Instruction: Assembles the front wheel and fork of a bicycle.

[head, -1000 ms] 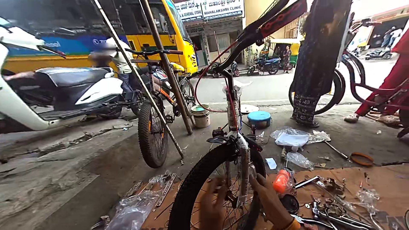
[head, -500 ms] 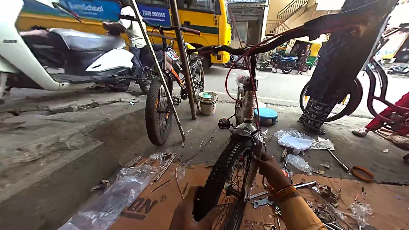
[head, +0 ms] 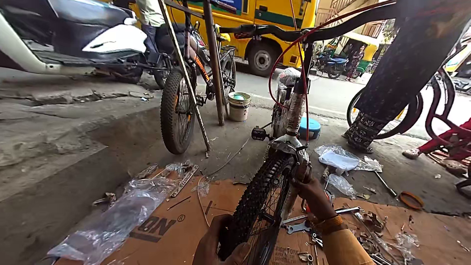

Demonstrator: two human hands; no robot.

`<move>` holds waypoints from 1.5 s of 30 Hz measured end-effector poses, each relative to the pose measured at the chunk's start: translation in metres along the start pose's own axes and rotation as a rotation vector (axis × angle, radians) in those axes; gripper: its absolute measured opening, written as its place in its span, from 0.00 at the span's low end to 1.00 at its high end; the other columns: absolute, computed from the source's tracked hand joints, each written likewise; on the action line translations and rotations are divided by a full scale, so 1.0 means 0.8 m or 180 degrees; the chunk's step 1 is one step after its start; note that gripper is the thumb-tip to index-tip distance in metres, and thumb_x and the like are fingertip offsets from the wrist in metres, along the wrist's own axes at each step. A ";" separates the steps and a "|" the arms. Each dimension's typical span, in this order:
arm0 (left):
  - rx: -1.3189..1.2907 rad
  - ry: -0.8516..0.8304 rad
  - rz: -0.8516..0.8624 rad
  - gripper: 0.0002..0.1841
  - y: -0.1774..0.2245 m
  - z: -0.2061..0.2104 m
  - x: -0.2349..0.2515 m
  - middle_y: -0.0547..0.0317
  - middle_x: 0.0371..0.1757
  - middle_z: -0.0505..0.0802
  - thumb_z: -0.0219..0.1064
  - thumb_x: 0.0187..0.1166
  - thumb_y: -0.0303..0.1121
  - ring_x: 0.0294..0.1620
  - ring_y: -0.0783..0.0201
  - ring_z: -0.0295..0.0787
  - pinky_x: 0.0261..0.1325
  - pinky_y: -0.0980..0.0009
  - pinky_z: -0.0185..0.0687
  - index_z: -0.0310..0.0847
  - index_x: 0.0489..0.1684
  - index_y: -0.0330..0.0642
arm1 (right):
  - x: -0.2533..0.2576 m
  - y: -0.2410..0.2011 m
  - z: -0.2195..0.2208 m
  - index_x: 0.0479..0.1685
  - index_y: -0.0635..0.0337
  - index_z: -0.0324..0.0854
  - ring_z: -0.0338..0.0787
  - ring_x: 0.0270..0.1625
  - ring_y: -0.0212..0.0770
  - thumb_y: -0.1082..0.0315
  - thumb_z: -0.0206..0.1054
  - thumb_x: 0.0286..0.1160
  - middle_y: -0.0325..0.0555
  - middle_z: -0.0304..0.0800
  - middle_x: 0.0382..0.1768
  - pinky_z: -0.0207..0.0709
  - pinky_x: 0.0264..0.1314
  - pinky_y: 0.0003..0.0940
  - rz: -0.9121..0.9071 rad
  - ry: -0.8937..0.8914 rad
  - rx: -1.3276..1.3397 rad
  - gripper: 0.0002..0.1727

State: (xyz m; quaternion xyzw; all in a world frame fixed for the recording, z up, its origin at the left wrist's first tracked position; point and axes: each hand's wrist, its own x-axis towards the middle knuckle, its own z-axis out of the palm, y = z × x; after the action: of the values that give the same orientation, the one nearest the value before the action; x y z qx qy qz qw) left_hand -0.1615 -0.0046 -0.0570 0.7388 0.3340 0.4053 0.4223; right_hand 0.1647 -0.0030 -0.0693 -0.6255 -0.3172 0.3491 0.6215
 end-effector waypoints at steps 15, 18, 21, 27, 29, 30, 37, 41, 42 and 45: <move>-0.0707 -0.0216 -0.0108 0.51 0.007 0.001 -0.001 0.59 0.57 0.87 0.73 0.66 0.66 0.54 0.77 0.87 0.56 0.77 0.87 0.63 0.73 0.26 | -0.010 0.015 0.008 0.57 0.55 0.86 0.92 0.42 0.44 0.54 0.85 0.61 0.47 0.93 0.41 0.86 0.47 0.50 -0.0290 0.0507 -0.0627 0.26; -0.0963 -0.0510 -0.0382 0.55 0.001 -0.004 -0.002 0.60 0.60 0.89 0.72 0.63 0.70 0.57 0.75 0.88 0.61 0.73 0.87 0.60 0.78 0.29 | -0.039 0.013 -0.005 0.69 0.58 0.78 0.90 0.48 0.52 0.51 0.77 0.71 0.54 0.89 0.51 0.84 0.50 0.59 -0.0366 0.0779 -0.1009 0.31; -0.1180 -0.0629 -0.0578 0.60 -0.006 -0.007 -0.007 0.55 0.64 0.89 0.71 0.61 0.72 0.62 0.66 0.89 0.65 0.65 0.88 0.54 0.84 0.30 | -0.080 0.037 -0.032 0.73 0.59 0.75 0.89 0.40 0.52 0.48 0.68 0.81 0.57 0.88 0.52 0.83 0.40 0.55 -0.0114 0.0870 -0.0940 0.30; -0.1214 -0.0436 -0.0607 0.54 0.001 0.010 -0.008 0.53 0.62 0.90 0.73 0.63 0.69 0.59 0.62 0.90 0.60 0.65 0.90 0.60 0.81 0.33 | -0.151 0.161 -0.089 0.72 0.63 0.77 0.89 0.48 0.52 0.57 0.59 0.88 0.59 0.88 0.50 0.83 0.54 0.52 0.1218 0.0469 -0.1111 0.23; -0.1129 -0.0345 -0.0616 0.54 0.015 0.024 -0.012 0.55 0.62 0.90 0.74 0.64 0.68 0.59 0.64 0.90 0.60 0.68 0.90 0.60 0.81 0.33 | -0.168 0.193 -0.092 0.75 0.62 0.76 0.90 0.55 0.54 0.56 0.58 0.87 0.60 0.88 0.59 0.82 0.60 0.55 0.1883 0.0048 -0.1443 0.25; -0.1128 -0.0304 -0.0626 0.54 0.023 0.034 -0.016 0.56 0.62 0.89 0.75 0.63 0.67 0.59 0.66 0.90 0.60 0.69 0.89 0.59 0.81 0.33 | -0.172 0.206 -0.091 0.75 0.61 0.76 0.90 0.57 0.55 0.56 0.58 0.85 0.61 0.87 0.60 0.82 0.61 0.57 0.2138 -0.0138 -0.1572 0.25; -0.1089 -0.0215 -0.0697 0.62 0.042 0.057 -0.030 0.65 0.64 0.85 0.77 0.60 0.67 0.60 0.81 0.85 0.63 0.80 0.84 0.48 0.84 0.27 | -0.163 0.268 -0.069 0.72 0.62 0.77 0.92 0.50 0.58 0.63 0.60 0.78 0.62 0.89 0.55 0.83 0.55 0.59 0.2518 -0.0696 -0.2248 0.24; -0.1156 -0.0507 -0.0474 0.60 0.026 0.046 -0.028 0.61 0.67 0.84 0.75 0.63 0.67 0.63 0.77 0.84 0.66 0.74 0.84 0.48 0.83 0.25 | -0.160 0.269 -0.069 0.69 0.61 0.79 0.92 0.45 0.54 0.65 0.61 0.77 0.59 0.90 0.51 0.85 0.50 0.55 0.2399 -0.0669 -0.2006 0.22; -0.1236 -0.0618 -0.0467 0.60 0.025 0.044 -0.027 0.60 0.68 0.84 0.74 0.64 0.67 0.64 0.75 0.84 0.66 0.72 0.85 0.46 0.83 0.28 | -0.159 0.264 -0.069 0.68 0.60 0.80 0.91 0.42 0.51 0.66 0.61 0.78 0.56 0.90 0.49 0.85 0.48 0.52 0.2312 -0.0619 -0.1841 0.20; -0.1547 -0.0774 -0.0499 0.58 0.022 0.047 -0.018 0.56 0.68 0.85 0.75 0.64 0.65 0.61 0.68 0.87 0.62 0.68 0.87 0.46 0.83 0.32 | -0.153 0.204 -0.067 0.65 0.63 0.80 0.91 0.42 0.45 0.68 0.59 0.83 0.52 0.90 0.46 0.85 0.49 0.45 0.1679 -0.0383 -0.1361 0.16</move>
State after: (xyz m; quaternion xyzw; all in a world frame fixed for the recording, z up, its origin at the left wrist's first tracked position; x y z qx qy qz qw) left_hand -0.1320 -0.0375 -0.0578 0.6310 0.2300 0.3480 0.6541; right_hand 0.1356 -0.1387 -0.2277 -0.7804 -0.2466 0.4597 0.3449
